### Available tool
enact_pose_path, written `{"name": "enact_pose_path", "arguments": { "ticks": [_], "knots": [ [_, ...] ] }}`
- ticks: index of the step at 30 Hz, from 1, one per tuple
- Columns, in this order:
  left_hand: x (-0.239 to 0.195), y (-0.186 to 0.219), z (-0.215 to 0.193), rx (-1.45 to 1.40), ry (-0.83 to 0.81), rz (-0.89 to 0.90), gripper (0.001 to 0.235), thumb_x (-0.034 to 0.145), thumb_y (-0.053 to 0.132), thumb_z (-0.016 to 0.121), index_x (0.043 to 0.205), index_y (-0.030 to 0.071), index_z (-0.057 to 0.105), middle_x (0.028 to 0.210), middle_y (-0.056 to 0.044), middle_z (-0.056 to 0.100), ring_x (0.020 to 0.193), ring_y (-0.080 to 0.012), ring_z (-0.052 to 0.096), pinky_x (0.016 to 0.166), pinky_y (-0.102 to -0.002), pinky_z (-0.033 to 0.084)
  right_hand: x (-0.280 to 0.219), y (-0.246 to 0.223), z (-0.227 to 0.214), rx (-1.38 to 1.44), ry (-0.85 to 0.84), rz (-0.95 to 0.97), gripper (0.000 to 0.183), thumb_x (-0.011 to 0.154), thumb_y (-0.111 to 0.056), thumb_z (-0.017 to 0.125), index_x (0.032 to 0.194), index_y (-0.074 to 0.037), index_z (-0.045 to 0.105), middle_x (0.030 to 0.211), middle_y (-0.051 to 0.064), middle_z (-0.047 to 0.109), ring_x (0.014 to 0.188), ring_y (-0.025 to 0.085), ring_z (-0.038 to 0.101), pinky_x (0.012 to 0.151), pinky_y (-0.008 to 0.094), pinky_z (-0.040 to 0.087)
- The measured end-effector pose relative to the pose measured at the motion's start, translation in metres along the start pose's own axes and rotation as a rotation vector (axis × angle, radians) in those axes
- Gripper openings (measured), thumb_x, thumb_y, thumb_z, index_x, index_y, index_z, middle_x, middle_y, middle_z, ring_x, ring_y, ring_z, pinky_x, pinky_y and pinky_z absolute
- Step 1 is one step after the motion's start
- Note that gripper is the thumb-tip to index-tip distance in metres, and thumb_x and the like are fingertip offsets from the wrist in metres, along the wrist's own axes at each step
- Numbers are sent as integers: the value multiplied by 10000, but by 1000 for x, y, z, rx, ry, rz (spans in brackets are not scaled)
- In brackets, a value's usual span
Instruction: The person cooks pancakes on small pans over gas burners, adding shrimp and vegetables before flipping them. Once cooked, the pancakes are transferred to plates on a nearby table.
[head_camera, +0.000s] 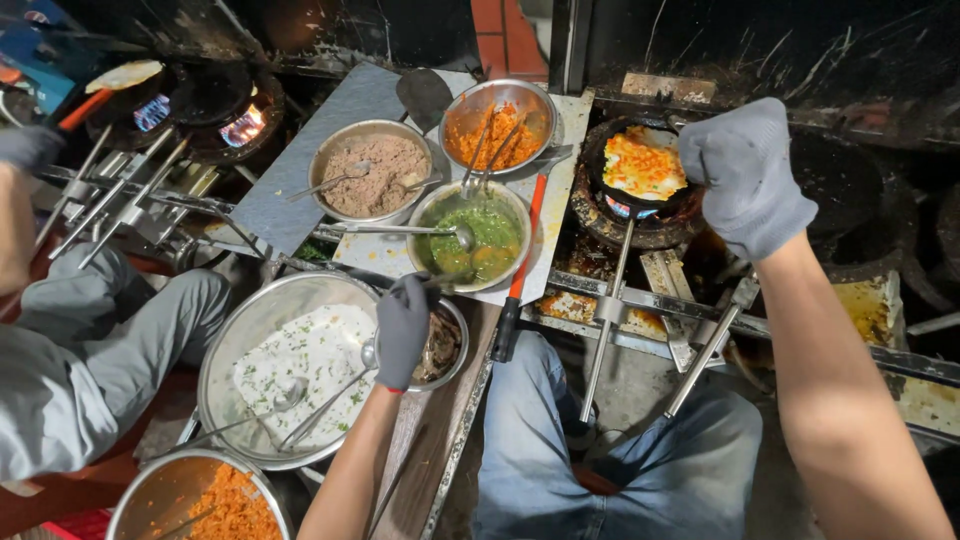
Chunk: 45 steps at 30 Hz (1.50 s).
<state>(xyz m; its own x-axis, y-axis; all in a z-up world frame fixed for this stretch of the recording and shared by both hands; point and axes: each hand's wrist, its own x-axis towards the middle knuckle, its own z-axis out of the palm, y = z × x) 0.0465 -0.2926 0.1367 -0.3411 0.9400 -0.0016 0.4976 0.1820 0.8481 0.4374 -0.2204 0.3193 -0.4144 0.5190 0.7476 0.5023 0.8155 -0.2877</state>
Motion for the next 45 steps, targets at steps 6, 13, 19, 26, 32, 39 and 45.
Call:
{"name": "enact_pose_path", "arguments": {
  "ticks": [6,13,19,26,32,39,45],
  "knots": [
    [7,-9,-12,-123,62,257,407,1075,272,472,1114,-36,735,773,-138,753,665,-163,699,594,-306,510,-9,4,6,-1,24,86,168,693,41,435,582,-50,349,550,21,327,484,144,334,414,252,231],
    [6,-15,-22,-221,1,162,431,1093,247,455,1058,-81,732,801,-147,758,693,-182,711,650,-309,537,-21,9,7,184,123,178,169,707,-76,444,583,-5,354,535,37,340,462,129,301,470,239,219],
    [13,-14,-24,-492,-52,60,429,1080,222,428,1131,-101,705,884,-157,772,786,-192,762,764,-306,609,-17,12,9,268,115,180,227,778,-94,398,574,-15,340,533,39,346,446,120,297,459,230,224],
    [12,45,-34,-403,-75,85,451,1074,227,416,1140,-118,699,896,-169,781,761,-208,772,730,-315,622,-3,18,9,301,166,110,187,750,-38,384,571,-15,335,559,33,357,421,119,301,436,249,204],
    [39,107,-15,-472,-168,145,456,1079,232,413,1145,-122,693,909,-173,777,772,-197,771,725,-317,639,18,29,4,295,188,16,329,929,-54,379,604,-29,339,572,21,342,457,110,310,453,267,225],
    [92,148,96,-645,-283,146,437,1062,245,425,1047,-83,713,842,-158,763,703,-196,750,708,-321,633,54,37,-10,360,104,175,316,932,-118,457,645,-15,374,607,23,292,559,135,265,526,290,194],
    [115,141,241,-672,-296,287,505,1085,248,432,920,-131,722,783,-145,761,669,-181,736,661,-308,584,76,43,-21,417,115,212,388,1009,-207,449,670,-20,421,603,19,341,548,129,341,534,282,285]
  ]
}}
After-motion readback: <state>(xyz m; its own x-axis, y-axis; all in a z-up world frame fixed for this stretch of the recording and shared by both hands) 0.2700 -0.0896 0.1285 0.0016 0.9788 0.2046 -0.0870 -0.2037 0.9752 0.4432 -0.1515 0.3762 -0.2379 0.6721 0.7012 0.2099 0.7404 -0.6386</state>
